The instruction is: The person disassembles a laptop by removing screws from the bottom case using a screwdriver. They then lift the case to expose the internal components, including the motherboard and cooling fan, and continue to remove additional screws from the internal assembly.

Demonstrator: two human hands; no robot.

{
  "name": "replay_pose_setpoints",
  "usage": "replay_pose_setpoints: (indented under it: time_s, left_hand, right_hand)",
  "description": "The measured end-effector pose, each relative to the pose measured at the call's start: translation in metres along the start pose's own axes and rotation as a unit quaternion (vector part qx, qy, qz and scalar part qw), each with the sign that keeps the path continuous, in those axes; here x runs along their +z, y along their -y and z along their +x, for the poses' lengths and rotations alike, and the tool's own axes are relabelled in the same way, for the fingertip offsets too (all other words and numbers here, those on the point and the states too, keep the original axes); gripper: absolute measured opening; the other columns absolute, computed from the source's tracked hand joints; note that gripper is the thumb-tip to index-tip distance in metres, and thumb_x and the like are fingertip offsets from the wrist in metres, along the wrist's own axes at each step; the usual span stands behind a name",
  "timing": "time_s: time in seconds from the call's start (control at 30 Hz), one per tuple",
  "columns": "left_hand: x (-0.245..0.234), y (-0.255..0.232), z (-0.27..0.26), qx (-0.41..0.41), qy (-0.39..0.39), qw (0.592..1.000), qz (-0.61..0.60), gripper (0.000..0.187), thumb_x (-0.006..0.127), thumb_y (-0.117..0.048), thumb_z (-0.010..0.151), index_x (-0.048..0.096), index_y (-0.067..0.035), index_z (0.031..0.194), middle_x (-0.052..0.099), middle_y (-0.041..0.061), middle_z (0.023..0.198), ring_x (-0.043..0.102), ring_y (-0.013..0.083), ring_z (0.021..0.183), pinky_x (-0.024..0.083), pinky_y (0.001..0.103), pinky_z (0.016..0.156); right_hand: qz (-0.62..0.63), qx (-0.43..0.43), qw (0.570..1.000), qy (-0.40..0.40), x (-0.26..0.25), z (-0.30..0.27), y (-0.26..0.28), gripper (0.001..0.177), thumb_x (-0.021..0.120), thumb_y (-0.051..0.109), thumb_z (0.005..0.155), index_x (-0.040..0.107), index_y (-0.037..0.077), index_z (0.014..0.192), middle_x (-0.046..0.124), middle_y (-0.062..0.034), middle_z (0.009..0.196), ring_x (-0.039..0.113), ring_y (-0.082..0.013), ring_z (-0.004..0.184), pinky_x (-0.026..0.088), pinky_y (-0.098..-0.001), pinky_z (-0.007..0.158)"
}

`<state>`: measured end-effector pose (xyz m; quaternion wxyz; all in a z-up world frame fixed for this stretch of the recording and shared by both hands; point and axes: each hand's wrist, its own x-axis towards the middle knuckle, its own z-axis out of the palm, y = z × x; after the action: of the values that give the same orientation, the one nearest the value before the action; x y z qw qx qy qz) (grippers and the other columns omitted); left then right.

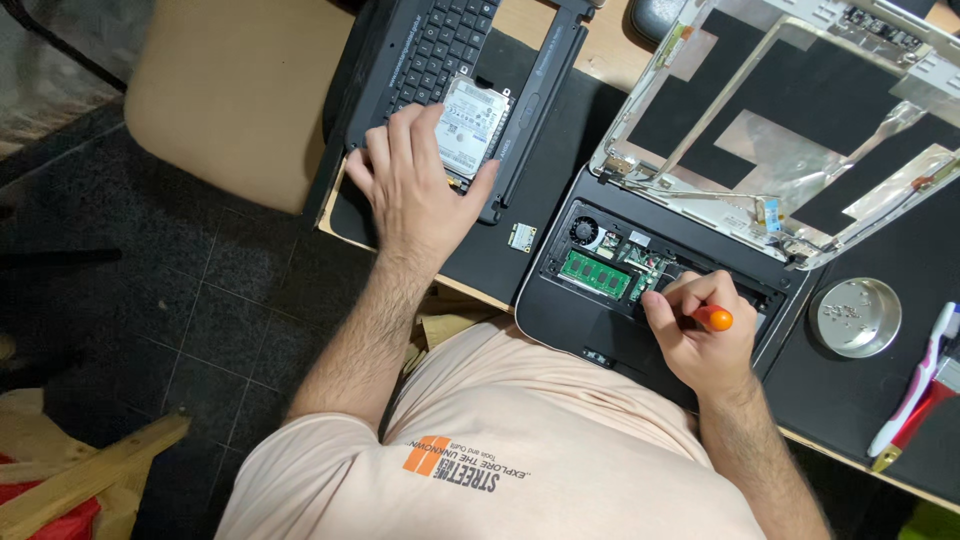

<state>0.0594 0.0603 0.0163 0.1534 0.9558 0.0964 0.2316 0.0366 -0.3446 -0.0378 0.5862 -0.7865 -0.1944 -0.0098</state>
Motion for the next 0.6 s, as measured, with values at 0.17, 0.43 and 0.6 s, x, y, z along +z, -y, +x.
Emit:
replay_pose_setpoints:
  time_s: [0.17, 0.43, 0.6]
  left_hand:
    - [0.002, 0.005, -0.002, 0.017, 0.006, 1.0, 0.001, 0.075, 0.102, -0.048, 0.102, 0.065, -0.013, 0.156, 0.061, 0.007, 0.146, 0.057, 0.0327, 0.128, 0.036, 0.064, 0.114]
    - [-0.003, 0.002, -0.002, 0.026, 0.016, 1.0, -0.004, 0.072, 0.101, -0.042, 0.103, 0.065, -0.013, 0.158, 0.061, 0.007, 0.146, 0.056, 0.0326, 0.131, 0.035, 0.064, 0.114]
    - [-0.015, -0.01, -0.001, 0.008, 0.063, 0.998, -0.023, 0.102, 0.112, -0.059, 0.092, 0.06, -0.009, 0.166, 0.056, 0.013, 0.154, 0.051, 0.0401, 0.14, 0.031, 0.073, 0.118]
  right_hand:
    - [-0.009, 0.007, 1.0, 0.004, 0.001, 0.002, 0.006, 0.042, 0.094, 0.006, 0.11, 0.056, 0.012, 0.093, 0.075, -0.0106, 0.073, 0.069, -0.0235, 0.061, 0.05, -0.0338, 0.062]
    - [-0.066, 0.014, 0.998, 0.013, 0.001, 0.001, 0.005, 0.044, 0.096, 0.013, 0.109, 0.056, 0.014, 0.093, 0.078, -0.0079, 0.076, 0.071, -0.0257, 0.061, 0.051, -0.0364, 0.063]
    - [-0.051, 0.022, 0.998, 0.01, 0.0, 0.003, 0.009, 0.044, 0.096, 0.01, 0.109, 0.056, 0.014, 0.09, 0.079, -0.0091, 0.076, 0.071, -0.0253, 0.061, 0.052, -0.0362, 0.064]
